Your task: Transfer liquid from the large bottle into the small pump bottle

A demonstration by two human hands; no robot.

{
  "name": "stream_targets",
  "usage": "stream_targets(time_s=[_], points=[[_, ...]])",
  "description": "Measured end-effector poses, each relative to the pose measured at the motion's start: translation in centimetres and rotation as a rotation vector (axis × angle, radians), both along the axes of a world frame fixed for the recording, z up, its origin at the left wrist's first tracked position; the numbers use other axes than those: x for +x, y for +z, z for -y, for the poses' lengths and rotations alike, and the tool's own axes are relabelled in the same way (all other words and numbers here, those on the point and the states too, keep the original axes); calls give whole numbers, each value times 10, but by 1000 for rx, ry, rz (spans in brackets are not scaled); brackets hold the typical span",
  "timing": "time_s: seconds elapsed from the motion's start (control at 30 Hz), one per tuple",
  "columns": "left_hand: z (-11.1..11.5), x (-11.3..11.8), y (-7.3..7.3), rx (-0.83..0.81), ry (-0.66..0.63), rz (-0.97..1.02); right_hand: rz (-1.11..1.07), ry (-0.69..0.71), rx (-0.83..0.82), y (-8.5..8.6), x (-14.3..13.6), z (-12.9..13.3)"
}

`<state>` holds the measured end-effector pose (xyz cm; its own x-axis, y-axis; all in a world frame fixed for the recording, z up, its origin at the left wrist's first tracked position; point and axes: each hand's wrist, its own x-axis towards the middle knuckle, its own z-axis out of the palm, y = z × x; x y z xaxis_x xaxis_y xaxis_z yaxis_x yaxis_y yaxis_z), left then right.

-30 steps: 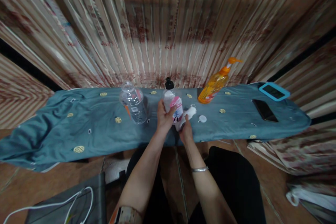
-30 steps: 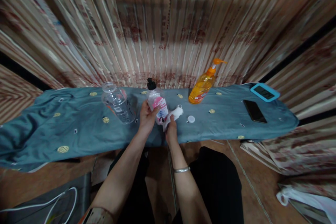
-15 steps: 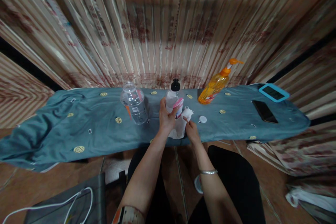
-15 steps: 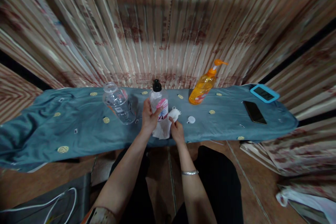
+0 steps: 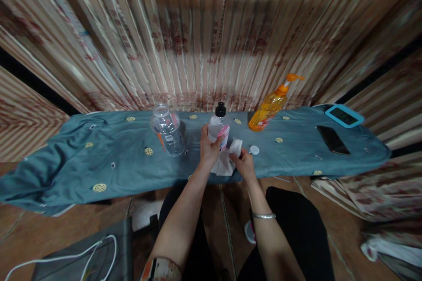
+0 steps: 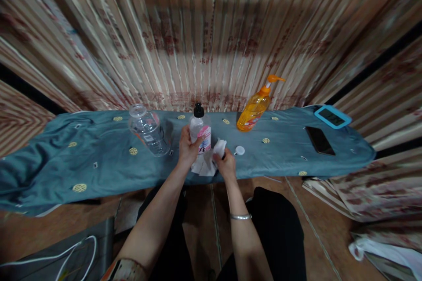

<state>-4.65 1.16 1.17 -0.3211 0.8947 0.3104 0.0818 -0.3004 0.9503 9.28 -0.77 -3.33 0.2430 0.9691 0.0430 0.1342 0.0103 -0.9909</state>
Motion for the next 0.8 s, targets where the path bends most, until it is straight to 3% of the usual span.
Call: stream_targets(time_s=[0.23,0.3,0.37,0.6,0.7,0.8], points=[[2,7,-2,-47,11,-14,-252,17,162,61,-9,-14],[2,11,-4,-46,-9,-21,-249,56,185,68,-21,-17],[4,14,-6,-55,-17,-41,-231,62,178,61,-34,-19],[12,17,-12,-44,-77,-190,-240,-20,73,-2,-39,-12],[18,16,-15,-31,-169,-200,-266,-28,79,2,-32,-14],[24,13,-15,-24,-218,-187,-259,-36,123,30,-25,-20]])
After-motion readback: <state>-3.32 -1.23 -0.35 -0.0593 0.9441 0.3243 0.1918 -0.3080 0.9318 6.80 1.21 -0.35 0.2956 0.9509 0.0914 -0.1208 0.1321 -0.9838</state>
